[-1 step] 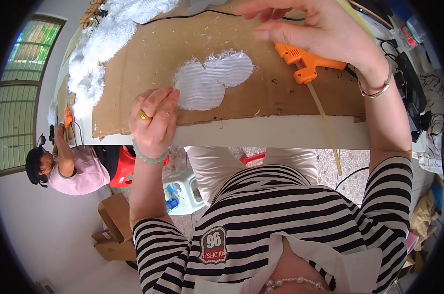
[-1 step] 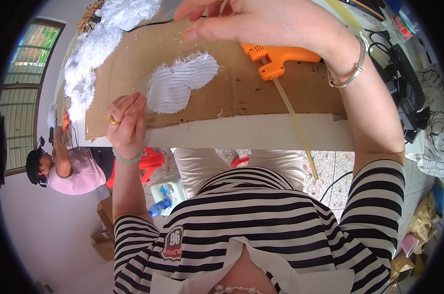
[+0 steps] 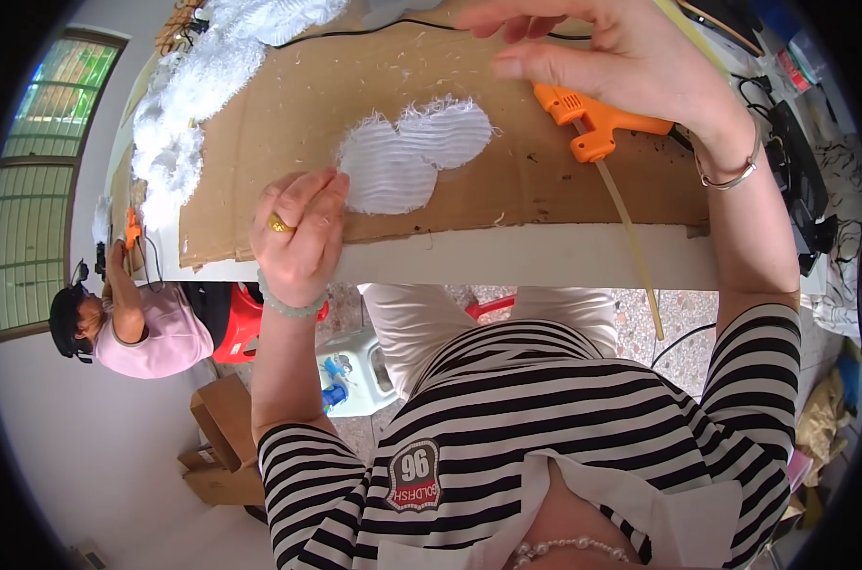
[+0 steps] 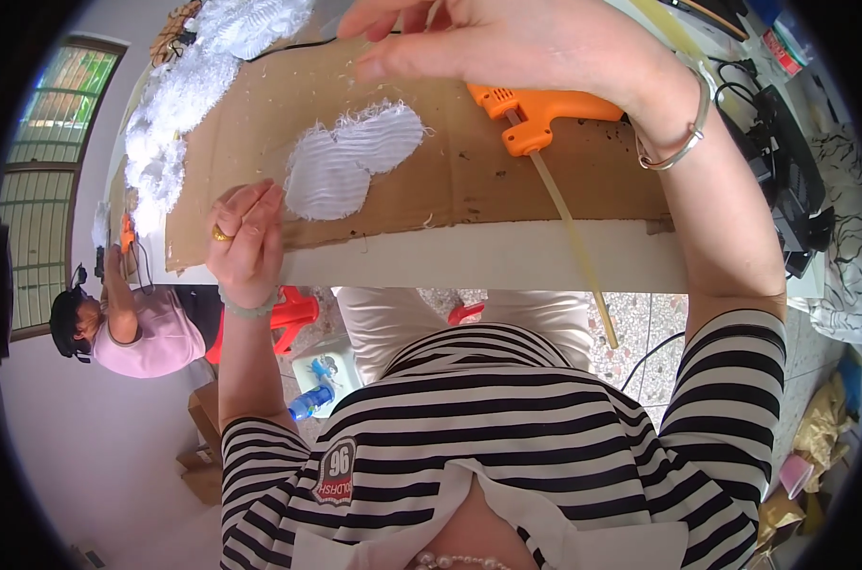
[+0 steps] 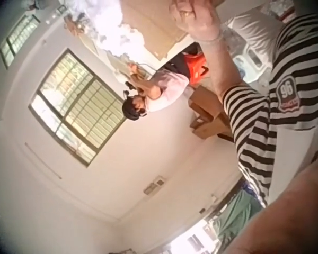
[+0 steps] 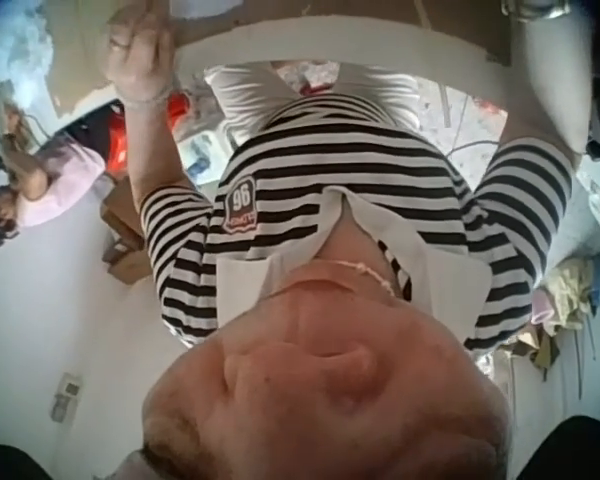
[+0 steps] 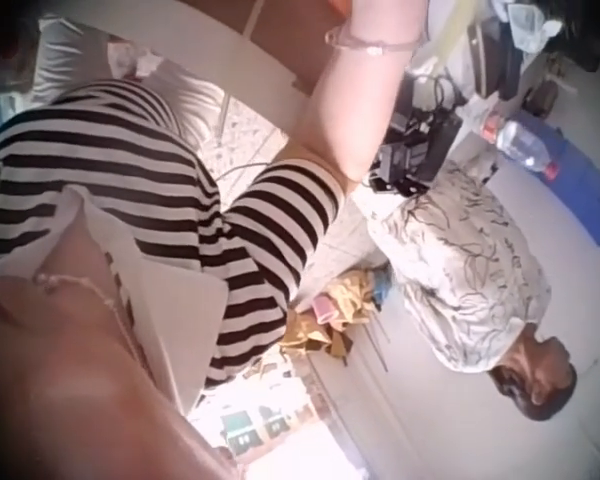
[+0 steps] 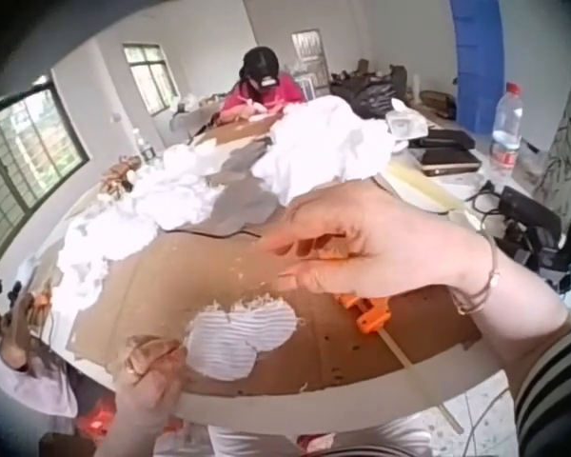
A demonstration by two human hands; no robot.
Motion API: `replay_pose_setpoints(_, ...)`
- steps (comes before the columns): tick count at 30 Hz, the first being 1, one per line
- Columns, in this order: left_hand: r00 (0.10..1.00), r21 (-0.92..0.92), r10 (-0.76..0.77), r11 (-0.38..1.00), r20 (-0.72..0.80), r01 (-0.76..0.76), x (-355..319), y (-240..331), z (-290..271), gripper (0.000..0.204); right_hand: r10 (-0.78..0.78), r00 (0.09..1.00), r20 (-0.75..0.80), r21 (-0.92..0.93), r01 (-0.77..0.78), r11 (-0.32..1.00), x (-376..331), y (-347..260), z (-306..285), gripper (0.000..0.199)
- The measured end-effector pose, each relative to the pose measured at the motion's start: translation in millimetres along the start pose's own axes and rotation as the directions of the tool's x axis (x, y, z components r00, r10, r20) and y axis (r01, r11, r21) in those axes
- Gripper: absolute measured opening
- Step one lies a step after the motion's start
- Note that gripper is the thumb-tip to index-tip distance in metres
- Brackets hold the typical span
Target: Applying hot glue to white fluffy material and a cardboard base to assemble a toy part.
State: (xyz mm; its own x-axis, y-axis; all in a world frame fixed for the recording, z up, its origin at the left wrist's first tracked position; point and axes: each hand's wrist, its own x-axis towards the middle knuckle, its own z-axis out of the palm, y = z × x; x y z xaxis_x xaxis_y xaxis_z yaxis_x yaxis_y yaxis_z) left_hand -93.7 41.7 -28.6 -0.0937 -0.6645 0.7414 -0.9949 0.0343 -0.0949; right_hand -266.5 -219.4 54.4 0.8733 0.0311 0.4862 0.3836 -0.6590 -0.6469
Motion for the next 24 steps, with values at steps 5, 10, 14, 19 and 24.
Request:
replay_pose_setpoints(5,1.0,-0.007,0.018,1.0,0.026,-0.018,7,-5,11,0.03,-0.635,0.771,-0.059,-0.139,0.623,0.77,6,64,7,0.028)
replay_pose_setpoints(10,0.989,-0.001,0.014,1.0,0.148,-0.014,5,-8,12,0.031,-0.589,0.808,0.017,-0.148,0.585,0.797,6,42,17,0.023)
replay_pose_setpoints(14,0.989,0.01,0.001,1.0,0.147,-0.003,7,-7,14,0.03,-0.282,0.955,0.094,-0.219,0.296,0.93,4,44,17,0.02)
replay_pose_setpoints(19,0.995,0.037,0.021,0.999,0.099,-0.025,7,-8,16,0.03,-0.606,0.791,0.086,-0.37,0.59,0.717,6,57,22,0.018)
replay_pose_setpoints(24,0.986,0.05,0.078,0.995,0.145,-0.086,7,-11,17,0.028,-0.059,0.988,0.142,-0.121,0.076,0.99,4,35,19,0.018)
